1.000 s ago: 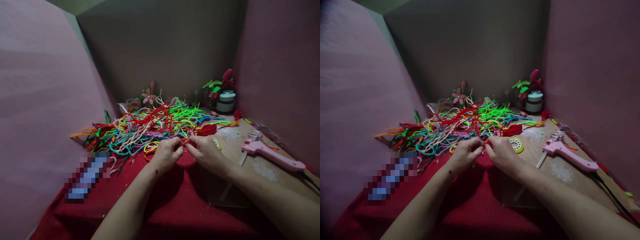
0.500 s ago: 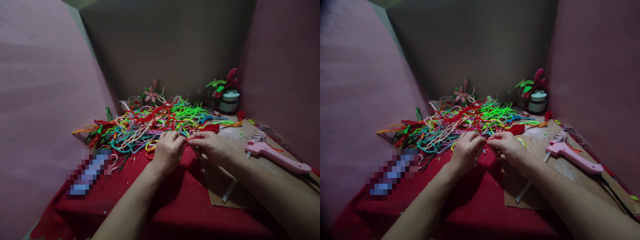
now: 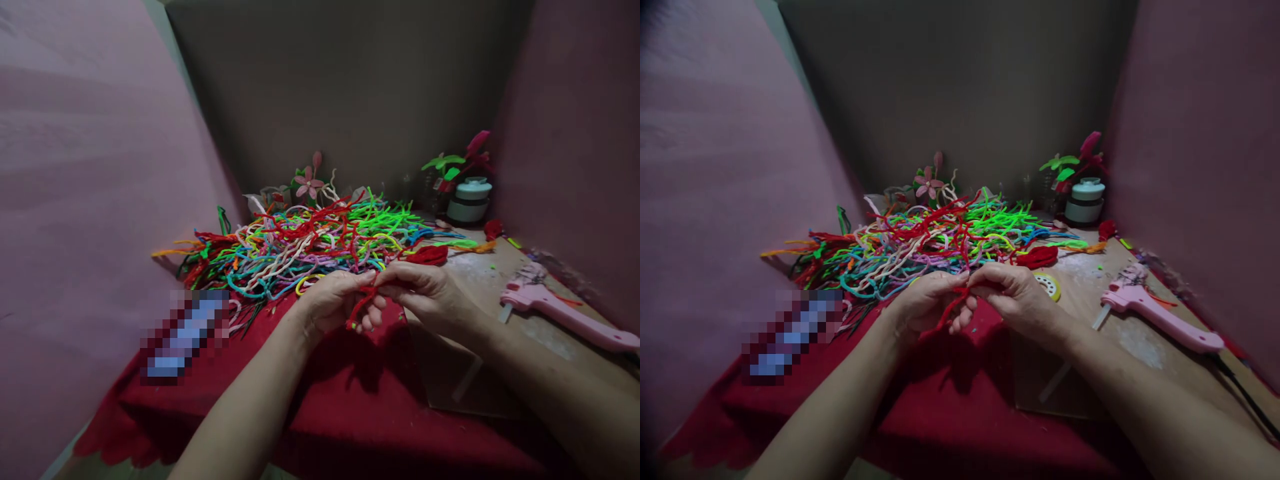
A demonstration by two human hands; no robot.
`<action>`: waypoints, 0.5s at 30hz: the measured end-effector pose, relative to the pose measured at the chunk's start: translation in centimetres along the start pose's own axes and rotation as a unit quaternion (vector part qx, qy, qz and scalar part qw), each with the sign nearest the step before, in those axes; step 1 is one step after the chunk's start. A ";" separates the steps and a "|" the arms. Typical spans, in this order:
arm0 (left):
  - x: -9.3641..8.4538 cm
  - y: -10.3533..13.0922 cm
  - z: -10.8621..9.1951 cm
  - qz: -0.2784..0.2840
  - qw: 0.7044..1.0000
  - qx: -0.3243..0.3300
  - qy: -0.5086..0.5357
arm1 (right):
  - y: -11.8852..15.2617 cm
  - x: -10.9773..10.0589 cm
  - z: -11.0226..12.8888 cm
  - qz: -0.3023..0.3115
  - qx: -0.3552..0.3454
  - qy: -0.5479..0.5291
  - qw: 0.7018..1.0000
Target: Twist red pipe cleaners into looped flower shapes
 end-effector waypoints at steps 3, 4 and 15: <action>1.1 0.4 -0.2 0.017 1.000 0.005 0.013 | 0.0 -0.2 -0.1 -0.014 -0.001 -0.018 1.000; 1.3 0.4 -0.4 0.015 1.000 0.013 0.020 | -0.1 -0.3 -0.1 -0.015 -0.003 -0.020 1.000; 1.0 2.3 -5.9 -0.248 0.750 0.275 -0.548 | 0.7 -0.4 -5.7 -0.066 0.243 -0.150 0.956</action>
Point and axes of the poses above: each hand's wrist, its own y-axis away from the middle knuckle, its own x-axis out of the palm, z = x × y, the point moved 10 cm from there along -y, towards the middle knuckle, and after that the axes turned 1 degree about z, right-handed, at the moved point
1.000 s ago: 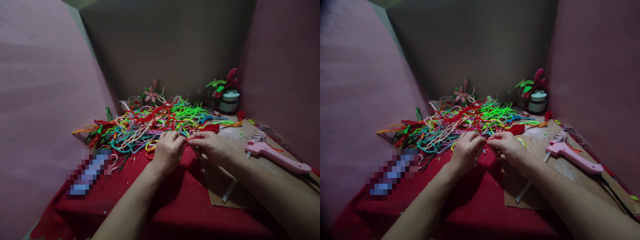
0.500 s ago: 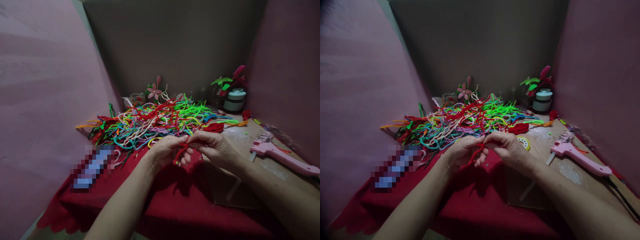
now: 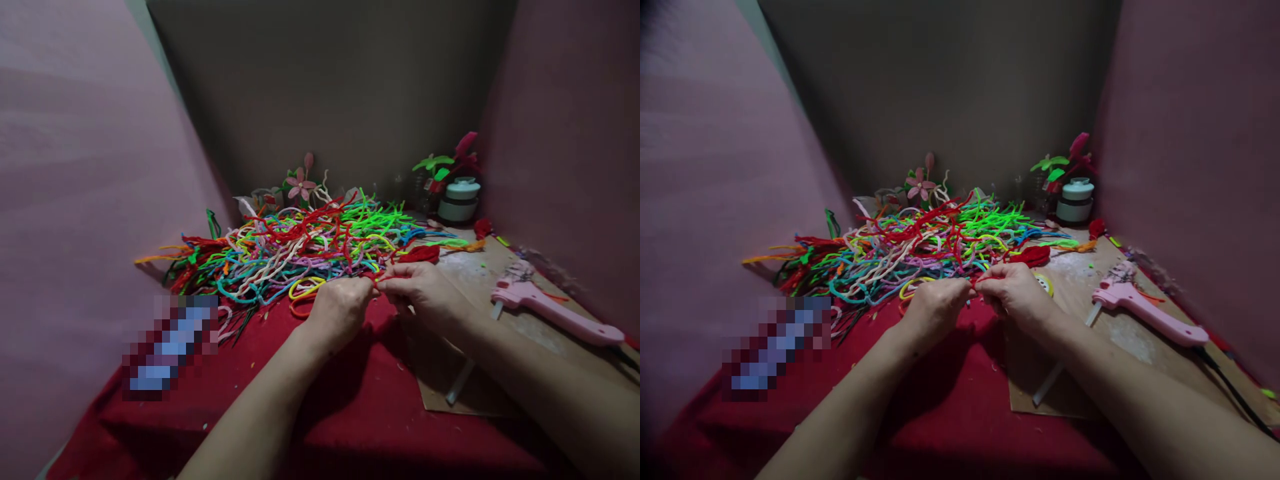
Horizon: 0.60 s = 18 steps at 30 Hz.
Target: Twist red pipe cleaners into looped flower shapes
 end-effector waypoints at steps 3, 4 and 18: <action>0.7 0.0 0.5 0.022 0.999 -0.032 0.014 | -0.2 -0.4 0.6 -0.015 -0.041 -0.016 0.999; 0.9 0.1 0.9 0.034 0.997 -0.057 0.049 | -0.2 -0.5 1.0 -0.017 -0.062 -0.025 0.998; 1.6 -0.1 2.6 0.049 0.945 -0.195 0.258 | -1.4 -1.1 -1.2 -0.041 -0.019 -0.168 0.985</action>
Point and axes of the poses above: each hand's wrist, its own y-axis away from the middle knuckle, its own x-axis out of the palm, z = x × y, the point moved 10 cm from there along -y, towards the middle knuckle, and after that the axes turned 1 degree about z, right-handed, at the moved point
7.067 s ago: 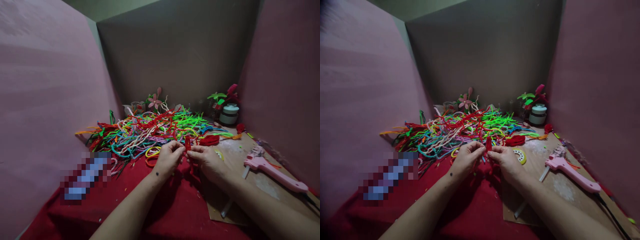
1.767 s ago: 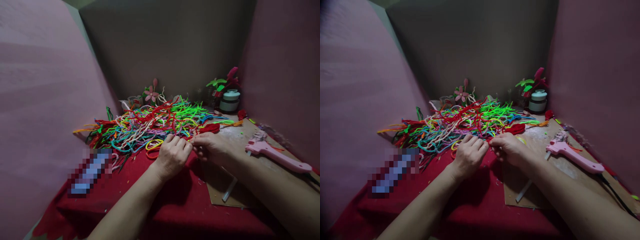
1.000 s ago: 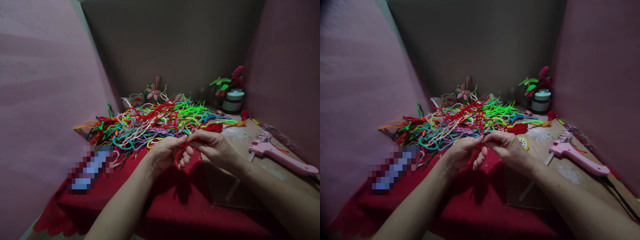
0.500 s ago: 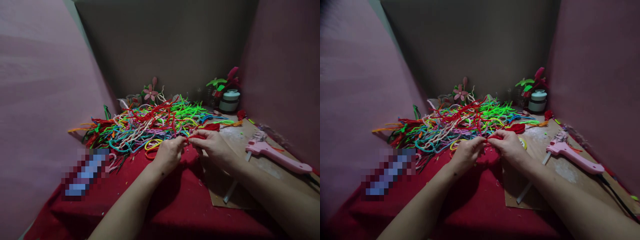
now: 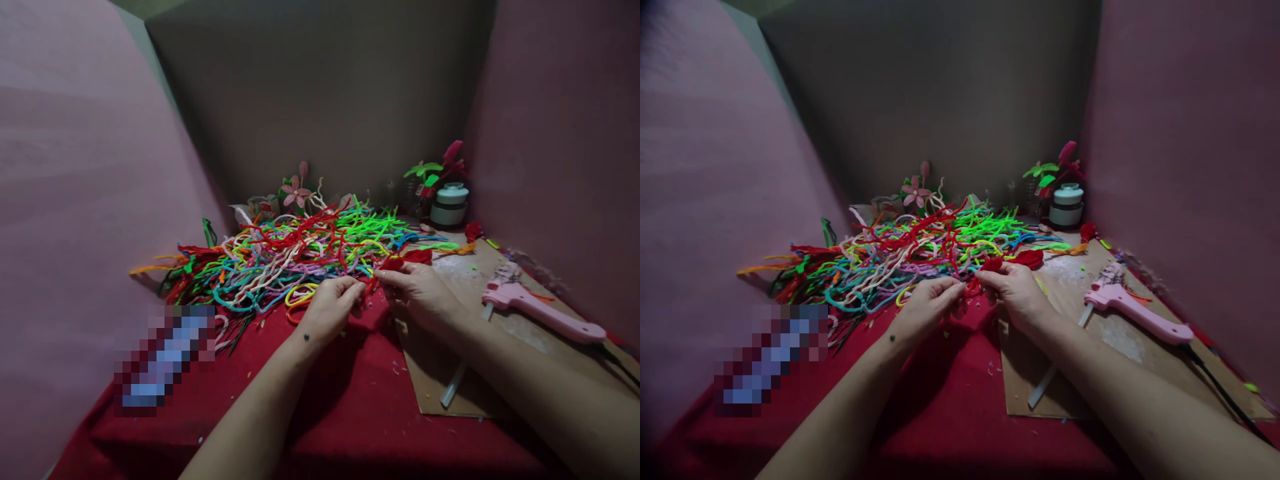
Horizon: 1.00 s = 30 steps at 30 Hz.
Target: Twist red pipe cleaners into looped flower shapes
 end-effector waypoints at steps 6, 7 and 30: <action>-0.8 0.1 0.1 -0.012 0.999 -0.037 -0.023 | -0.3 -0.4 -0.3 -0.004 0.002 -0.018 1.000; -0.4 0.1 0.3 0.004 0.999 -0.043 -0.026 | -0.4 -0.5 -0.4 -0.010 0.002 -0.020 1.000; 0.0 -5.7 -2.1 -0.008 0.979 0.006 -0.202 | 2.8 5.3 -1.6 0.179 0.006 0.214 0.960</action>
Point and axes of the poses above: each hand's wrist, its own y-axis away from the middle knuckle, its own x-axis out of the palm, z = x × y, the point moved 10 cm from there along -y, towards the middle knuckle, and after that the axes turned 1 degree about z, right-handed, at the moved point
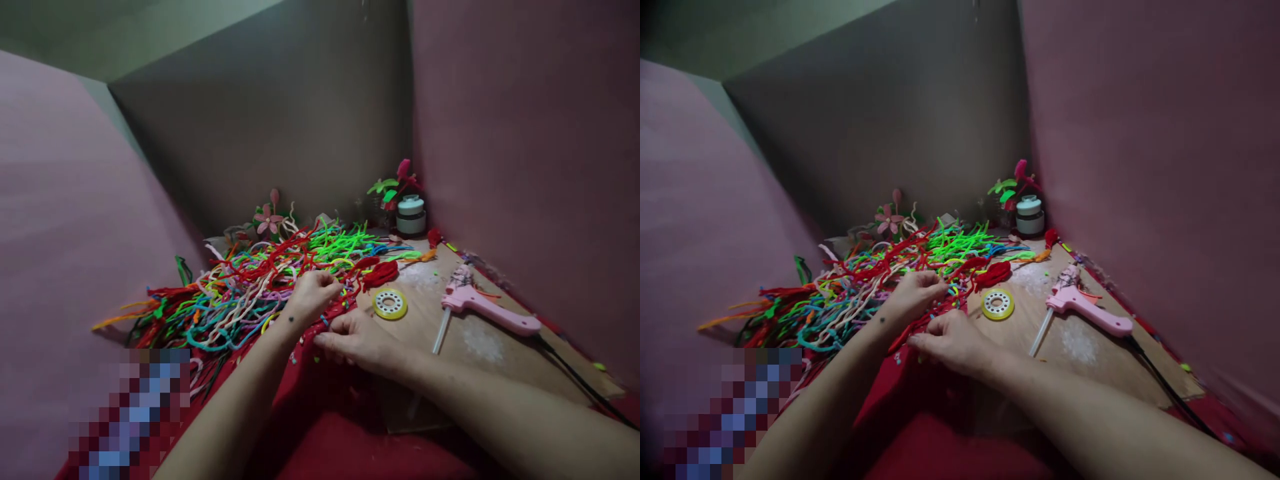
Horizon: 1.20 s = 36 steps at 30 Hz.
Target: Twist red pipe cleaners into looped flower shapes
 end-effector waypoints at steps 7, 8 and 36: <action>4.0 -4.4 -2.0 0.023 0.993 0.005 -0.118 | 0.1 -0.2 1.2 -0.006 -0.072 0.007 0.997; 4.3 -4.9 -2.2 0.017 0.990 0.010 -0.139 | 0.1 -0.4 1.3 -0.010 -0.077 0.011 0.997; 5.3 -7.2 -2.0 0.013 0.977 0.084 -0.196 | -0.3 -1.4 1.4 -0.049 -0.107 0.091 0.989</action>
Point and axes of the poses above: each hand's wrist, its own y-axis away from the middle knuckle, its own x-axis out of the palm, z = x × y, the point moved 10 cm from there along -y, towards the middle knuckle, and after that the axes turned 1 degree about z, right-handed, at the moved point
